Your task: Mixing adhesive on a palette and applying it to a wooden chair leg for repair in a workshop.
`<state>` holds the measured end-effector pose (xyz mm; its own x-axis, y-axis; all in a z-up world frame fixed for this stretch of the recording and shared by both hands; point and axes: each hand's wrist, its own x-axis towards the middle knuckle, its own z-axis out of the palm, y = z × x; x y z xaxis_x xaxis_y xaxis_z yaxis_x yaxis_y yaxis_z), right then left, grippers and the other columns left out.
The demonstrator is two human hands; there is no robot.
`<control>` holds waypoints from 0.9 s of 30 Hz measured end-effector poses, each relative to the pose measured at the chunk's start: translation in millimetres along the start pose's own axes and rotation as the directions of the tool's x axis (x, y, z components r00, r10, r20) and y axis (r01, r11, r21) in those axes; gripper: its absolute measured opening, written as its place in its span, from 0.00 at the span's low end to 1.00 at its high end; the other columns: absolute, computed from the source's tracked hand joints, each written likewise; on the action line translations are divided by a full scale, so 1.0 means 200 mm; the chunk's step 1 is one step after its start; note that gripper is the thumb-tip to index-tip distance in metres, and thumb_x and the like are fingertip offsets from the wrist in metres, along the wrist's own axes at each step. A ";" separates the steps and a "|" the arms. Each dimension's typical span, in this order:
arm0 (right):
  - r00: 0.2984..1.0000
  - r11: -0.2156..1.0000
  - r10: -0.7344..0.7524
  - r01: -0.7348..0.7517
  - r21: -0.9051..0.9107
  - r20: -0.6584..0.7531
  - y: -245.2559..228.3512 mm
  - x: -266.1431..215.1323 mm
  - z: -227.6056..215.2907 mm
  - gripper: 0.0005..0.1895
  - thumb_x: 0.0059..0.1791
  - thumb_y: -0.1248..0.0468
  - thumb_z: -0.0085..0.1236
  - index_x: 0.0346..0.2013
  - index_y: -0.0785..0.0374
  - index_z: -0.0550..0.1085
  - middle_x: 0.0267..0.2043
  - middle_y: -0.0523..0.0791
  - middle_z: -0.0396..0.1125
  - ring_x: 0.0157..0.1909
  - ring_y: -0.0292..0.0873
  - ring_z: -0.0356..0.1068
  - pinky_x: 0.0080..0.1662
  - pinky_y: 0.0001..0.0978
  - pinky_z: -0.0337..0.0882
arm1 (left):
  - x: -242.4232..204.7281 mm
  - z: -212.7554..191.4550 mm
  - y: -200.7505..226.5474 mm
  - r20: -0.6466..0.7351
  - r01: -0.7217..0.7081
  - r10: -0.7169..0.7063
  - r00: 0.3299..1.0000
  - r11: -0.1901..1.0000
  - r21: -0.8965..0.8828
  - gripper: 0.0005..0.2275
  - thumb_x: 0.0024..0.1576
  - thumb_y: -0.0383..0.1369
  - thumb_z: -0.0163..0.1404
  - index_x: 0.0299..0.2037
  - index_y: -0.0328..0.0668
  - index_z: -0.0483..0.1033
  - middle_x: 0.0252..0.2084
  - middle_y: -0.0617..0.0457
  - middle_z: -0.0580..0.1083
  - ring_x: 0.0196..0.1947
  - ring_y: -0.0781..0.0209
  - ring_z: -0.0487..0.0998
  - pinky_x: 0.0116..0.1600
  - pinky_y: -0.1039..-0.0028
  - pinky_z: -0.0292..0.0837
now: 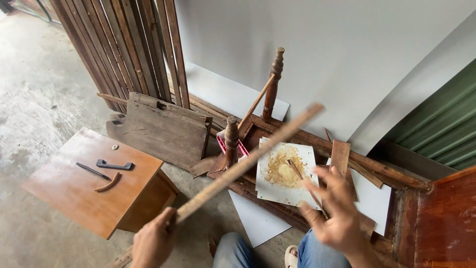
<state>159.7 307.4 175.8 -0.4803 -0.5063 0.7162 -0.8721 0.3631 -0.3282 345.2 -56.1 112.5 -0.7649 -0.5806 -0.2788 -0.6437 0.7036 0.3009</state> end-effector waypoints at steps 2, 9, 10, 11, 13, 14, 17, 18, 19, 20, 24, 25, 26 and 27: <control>0.987 0.988 0.157 -0.156 0.020 -0.030 0.01 0.04 -0.01 0.22 0.48 0.61 0.58 0.56 0.63 0.72 0.63 0.55 0.64 0.67 0.53 0.64 0.72 0.56 0.60 | 0.07 -0.04 -0.01 -0.048 -0.044 0.042 0.998 0.998 -0.047 0.09 0.59 0.52 0.45 0.39 0.65 0.68 0.28 0.64 0.80 0.29 0.62 0.83 0.37 0.66 0.76; 0.875 0.887 0.426 -0.454 0.083 0.228 0.20 -0.06 0.39 0.18 0.48 0.62 0.55 0.52 0.62 0.73 0.59 0.49 0.67 0.61 0.44 0.66 0.64 0.35 0.70 | 0.45 -0.52 0.46 -0.260 -0.335 0.296 0.919 0.935 -0.118 0.13 0.64 0.51 0.44 0.50 0.59 0.72 0.23 0.58 0.74 0.15 0.68 0.65 0.19 0.78 0.59; 0.877 0.887 0.427 -0.453 0.085 0.221 0.19 -0.09 0.45 0.18 0.48 0.62 0.55 0.52 0.62 0.73 0.59 0.49 0.67 0.61 0.44 0.66 0.64 0.35 0.70 | 0.49 -0.57 0.56 -0.263 -0.340 0.301 0.916 0.934 -0.113 0.13 0.64 0.51 0.44 0.50 0.59 0.72 0.23 0.58 0.74 0.15 0.68 0.65 0.19 0.78 0.59; 0.818 0.850 0.485 -0.524 0.054 0.310 0.18 -0.11 0.52 0.18 0.48 0.59 0.55 0.52 0.58 0.73 0.62 0.49 0.65 0.61 0.44 0.67 0.61 0.35 0.73 | 0.54 -0.62 0.66 -0.222 -0.281 0.251 0.942 0.953 -0.115 0.13 0.65 0.50 0.43 0.54 0.63 0.71 0.26 0.57 0.76 0.20 0.65 0.69 0.22 0.76 0.62; 0.741 0.806 0.536 -0.592 0.016 0.403 0.13 -0.17 0.61 0.18 0.48 0.56 0.56 0.52 0.55 0.73 0.64 0.48 0.63 0.61 0.44 0.67 0.57 0.36 0.77 | 0.67 -0.61 0.79 -0.174 -0.213 0.191 0.966 0.970 -0.114 0.13 0.66 0.49 0.41 0.57 0.67 0.70 0.30 0.55 0.78 0.24 0.62 0.74 0.25 0.75 0.65; 0.692 0.761 0.561 -0.647 0.046 0.455 0.11 -0.19 0.64 0.16 0.48 0.58 0.55 0.50 0.54 0.74 0.59 0.46 0.65 0.59 0.42 0.68 0.57 0.34 0.78 | 0.76 -0.57 0.83 -0.176 -0.262 0.221 0.959 0.930 -0.258 0.12 0.65 0.44 0.45 0.55 0.62 0.74 0.41 0.52 0.79 0.29 0.63 0.77 0.27 0.74 0.72; 0.615 0.691 0.586 -0.719 0.071 0.527 0.15 -0.29 0.70 0.14 0.49 0.59 0.57 0.49 0.56 0.75 0.58 0.46 0.66 0.59 0.43 0.70 0.59 0.35 0.76 | 0.94 -0.49 0.97 -0.180 -0.284 0.227 0.957 0.861 -0.423 0.10 0.62 0.40 0.52 0.51 0.55 0.78 0.46 0.52 0.81 0.27 0.67 0.75 0.27 0.75 0.74; 0.583 0.664 0.597 -0.744 0.068 0.550 0.16 -0.35 0.71 0.14 0.49 0.59 0.59 0.49 0.57 0.76 0.62 0.47 0.63 0.61 0.45 0.70 0.61 0.37 0.75 | 0.98 -0.45 1.01 -0.168 -0.260 0.205 0.964 0.856 -0.447 0.10 0.61 0.41 0.55 0.48 0.53 0.80 0.39 0.55 0.81 0.20 0.70 0.70 0.24 0.77 0.70; 0.579 0.657 0.605 -0.751 0.069 0.547 0.15 -0.34 0.70 0.14 0.49 0.59 0.59 0.49 0.57 0.76 0.62 0.47 0.63 0.61 0.45 0.70 0.61 0.37 0.75 | 0.98 -0.45 1.05 -0.161 -0.262 0.212 0.964 0.858 -0.441 0.10 0.61 0.41 0.55 0.48 0.53 0.80 0.39 0.55 0.81 0.20 0.70 0.70 0.24 0.77 0.70; 0.597 0.658 0.605 -0.748 0.092 0.527 0.15 -0.32 0.69 0.14 0.50 0.59 0.58 0.49 0.56 0.76 0.61 0.46 0.64 0.64 0.46 0.68 0.59 0.40 0.75 | 0.98 -0.46 1.09 -0.159 -0.241 0.190 0.969 0.869 -0.433 0.10 0.60 0.42 0.54 0.48 0.53 0.80 0.41 0.56 0.82 0.26 0.67 0.74 0.29 0.73 0.72; 0.639 0.677 0.606 -0.727 0.115 0.473 0.15 -0.33 0.67 0.14 0.49 0.58 0.58 0.48 0.54 0.77 0.58 0.44 0.66 0.65 0.45 0.67 0.60 0.42 0.71 | 1.05 -0.45 1.17 -0.084 -0.126 0.098 0.992 0.862 -0.491 0.09 0.61 0.38 0.55 0.49 0.53 0.80 0.43 0.53 0.81 0.24 0.70 0.71 0.26 0.77 0.70; 0.637 0.675 0.606 -0.729 0.117 0.476 0.14 -0.32 0.66 0.14 0.49 0.58 0.58 0.48 0.54 0.77 0.58 0.44 0.66 0.65 0.45 0.67 0.60 0.42 0.71 | 1.06 -0.45 1.18 -0.082 -0.123 0.094 0.992 0.864 -0.488 0.09 0.61 0.38 0.55 0.49 0.53 0.80 0.43 0.53 0.81 0.24 0.70 0.71 0.26 0.77 0.70; 0.652 0.683 0.593 -0.718 0.134 0.474 0.13 -0.32 0.65 0.14 0.50 0.58 0.57 0.49 0.55 0.76 0.59 0.43 0.65 0.65 0.45 0.67 0.59 0.42 0.71 | 1.07 -0.45 1.17 -0.081 -0.113 0.083 0.993 0.855 -0.506 0.08 0.60 0.38 0.56 0.47 0.51 0.80 0.39 0.54 0.81 0.23 0.71 0.70 0.26 0.78 0.70; 0.666 0.691 0.580 -0.707 0.150 0.470 0.12 -0.31 0.64 0.14 0.50 0.59 0.57 0.50 0.55 0.76 0.60 0.43 0.65 0.66 0.45 0.67 0.59 0.42 0.71 | 1.08 -0.45 1.17 -0.081 -0.103 0.071 0.994 0.846 -0.524 0.08 0.59 0.38 0.57 0.45 0.50 0.81 0.35 0.55 0.80 0.22 0.71 0.69 0.26 0.79 0.69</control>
